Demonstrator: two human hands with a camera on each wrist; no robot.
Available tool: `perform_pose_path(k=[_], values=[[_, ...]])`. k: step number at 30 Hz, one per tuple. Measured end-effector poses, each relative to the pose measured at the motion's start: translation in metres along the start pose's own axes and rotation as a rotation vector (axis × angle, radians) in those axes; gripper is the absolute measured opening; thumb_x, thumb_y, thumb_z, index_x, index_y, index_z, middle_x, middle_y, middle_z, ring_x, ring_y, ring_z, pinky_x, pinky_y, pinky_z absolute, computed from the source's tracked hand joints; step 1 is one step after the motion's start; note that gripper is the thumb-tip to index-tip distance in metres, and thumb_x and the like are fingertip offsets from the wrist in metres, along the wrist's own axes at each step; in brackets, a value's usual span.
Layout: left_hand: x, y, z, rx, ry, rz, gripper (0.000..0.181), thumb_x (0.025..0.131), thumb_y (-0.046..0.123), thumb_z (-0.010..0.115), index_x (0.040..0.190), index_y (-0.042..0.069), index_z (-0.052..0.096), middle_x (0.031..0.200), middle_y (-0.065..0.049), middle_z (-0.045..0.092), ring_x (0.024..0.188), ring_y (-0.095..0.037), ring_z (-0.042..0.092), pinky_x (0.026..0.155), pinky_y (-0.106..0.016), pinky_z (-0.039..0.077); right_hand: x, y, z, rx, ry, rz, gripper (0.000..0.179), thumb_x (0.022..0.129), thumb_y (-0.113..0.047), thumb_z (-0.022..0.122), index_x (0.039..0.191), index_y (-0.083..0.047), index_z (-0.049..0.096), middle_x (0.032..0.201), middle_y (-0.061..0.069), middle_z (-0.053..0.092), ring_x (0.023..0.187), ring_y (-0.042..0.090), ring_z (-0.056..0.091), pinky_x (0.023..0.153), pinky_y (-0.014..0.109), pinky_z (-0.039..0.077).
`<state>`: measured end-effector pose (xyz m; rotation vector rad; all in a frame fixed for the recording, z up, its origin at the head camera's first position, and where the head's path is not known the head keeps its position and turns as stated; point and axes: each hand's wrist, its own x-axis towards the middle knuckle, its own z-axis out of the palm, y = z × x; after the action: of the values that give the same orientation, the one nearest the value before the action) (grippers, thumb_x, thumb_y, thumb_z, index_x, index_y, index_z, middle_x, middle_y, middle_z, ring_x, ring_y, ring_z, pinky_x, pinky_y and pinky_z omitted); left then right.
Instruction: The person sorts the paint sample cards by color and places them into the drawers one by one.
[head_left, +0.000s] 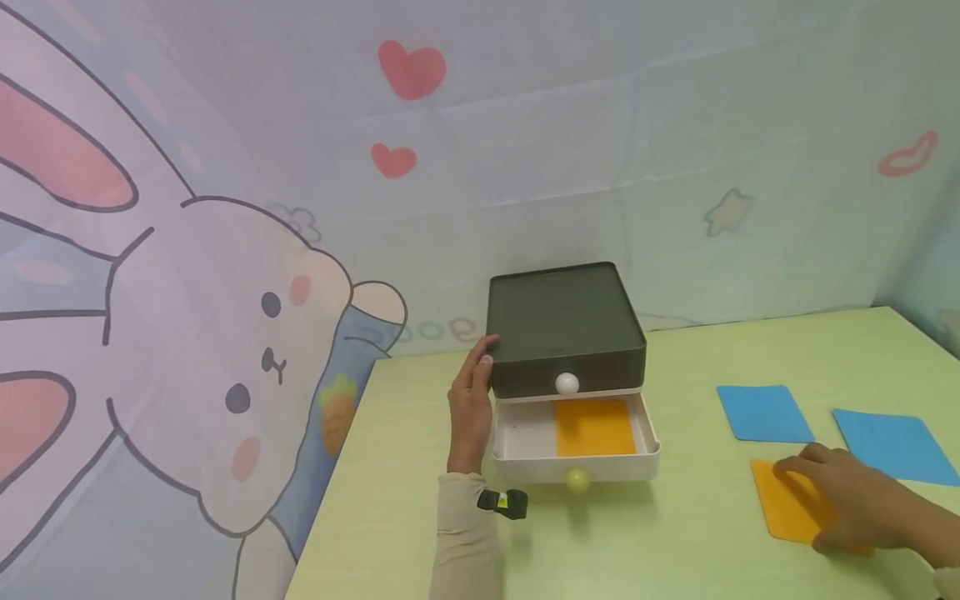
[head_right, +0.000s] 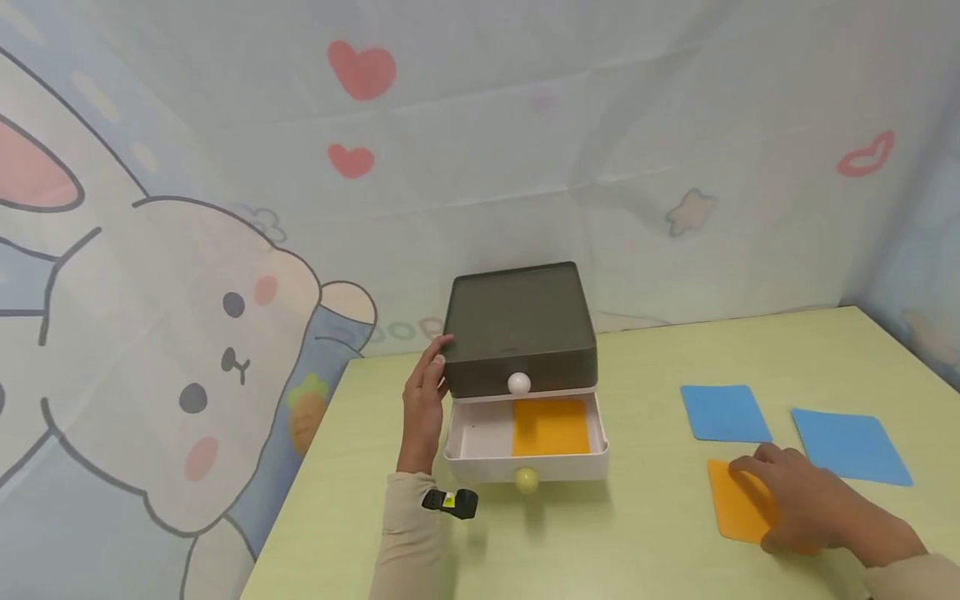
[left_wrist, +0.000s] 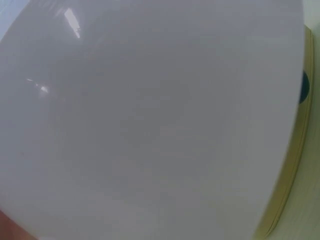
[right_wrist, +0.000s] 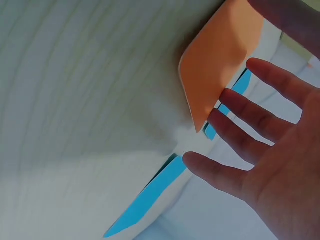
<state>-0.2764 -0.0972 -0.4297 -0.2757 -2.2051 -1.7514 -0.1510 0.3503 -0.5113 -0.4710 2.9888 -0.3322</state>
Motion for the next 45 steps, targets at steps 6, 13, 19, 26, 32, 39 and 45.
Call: perform_pose_path(k=[6,13,19,26,32,39,45], values=[[-0.001,-0.001,0.001,0.005,-0.009,0.005,0.036,0.107,0.040,0.040,0.138,0.036,0.059,0.154,0.005,0.050,0.144,-0.024,0.048,0.115,-0.049,0.042,-0.003,-0.001,-0.002,-0.052,-0.030,0.030,0.084,0.055,-0.050,0.093,0.125,-0.011,0.065,0.107,0.004,0.058,0.088,0.017,0.051,0.072,0.039,0.054],[-0.001,-0.002,0.000,0.002,0.000,0.023,0.036,0.107,0.041,0.041,0.137,0.036,0.060,0.154,0.004,0.051,0.143,-0.025,0.048,0.114,-0.051,0.043,-0.002,-0.002,-0.007,-0.043,-0.011,0.034,0.084,0.058,-0.053,0.090,0.126,-0.012,0.063,0.110,0.006,0.060,0.089,0.017,0.053,0.073,0.042,0.055],[0.000,0.000,0.000,0.005,0.000,0.017,0.036,0.107,0.041,0.041,0.137,0.036,0.060,0.154,0.005,0.051,0.143,-0.024,0.048,0.114,-0.050,0.043,-0.001,-0.006,-0.014,-0.044,-0.017,0.033,0.083,0.059,-0.054,0.090,0.125,-0.011,0.064,0.110,0.006,0.062,0.090,0.018,0.055,0.075,0.044,0.056],[0.000,0.001,0.000,-0.006,0.006,0.011,0.035,0.107,0.041,0.042,0.136,0.036,0.061,0.153,0.005,0.052,0.142,-0.025,0.049,0.114,-0.050,0.043,-0.001,-0.016,-0.022,-0.095,0.028,-0.007,0.082,0.060,-0.059,0.088,0.125,-0.016,0.063,0.110,0.001,0.063,0.089,0.013,0.056,0.074,0.040,0.056],[0.001,0.000,-0.001,-0.011,0.000,0.008,0.035,0.107,0.041,0.042,0.136,0.037,0.060,0.153,0.005,0.051,0.143,-0.024,0.049,0.114,-0.049,0.043,-0.001,-0.034,-0.036,-0.106,0.051,-0.003,0.086,0.059,-0.063,0.086,0.126,-0.013,0.064,0.110,0.001,0.063,0.089,0.012,0.056,0.076,0.040,0.057],[0.001,0.000,-0.001,0.002,0.013,0.011,0.035,0.107,0.040,0.041,0.136,0.036,0.061,0.153,0.005,0.052,0.143,-0.024,0.049,0.115,-0.050,0.043,-0.005,-0.053,-0.050,-0.133,0.155,-0.084,0.085,0.060,-0.059,0.088,0.127,-0.014,0.063,0.111,-0.001,0.063,0.088,0.012,0.057,0.071,0.035,0.054],[0.001,0.000,0.000,-0.008,0.007,0.006,0.035,0.107,0.042,0.042,0.136,0.037,0.060,0.153,0.006,0.051,0.143,-0.023,0.048,0.115,-0.049,0.043,-0.001,-0.067,-0.063,-0.135,0.172,-0.102,0.084,0.060,-0.057,0.089,0.128,-0.015,0.062,0.113,0.000,0.063,0.089,0.011,0.056,0.070,0.035,0.054]])
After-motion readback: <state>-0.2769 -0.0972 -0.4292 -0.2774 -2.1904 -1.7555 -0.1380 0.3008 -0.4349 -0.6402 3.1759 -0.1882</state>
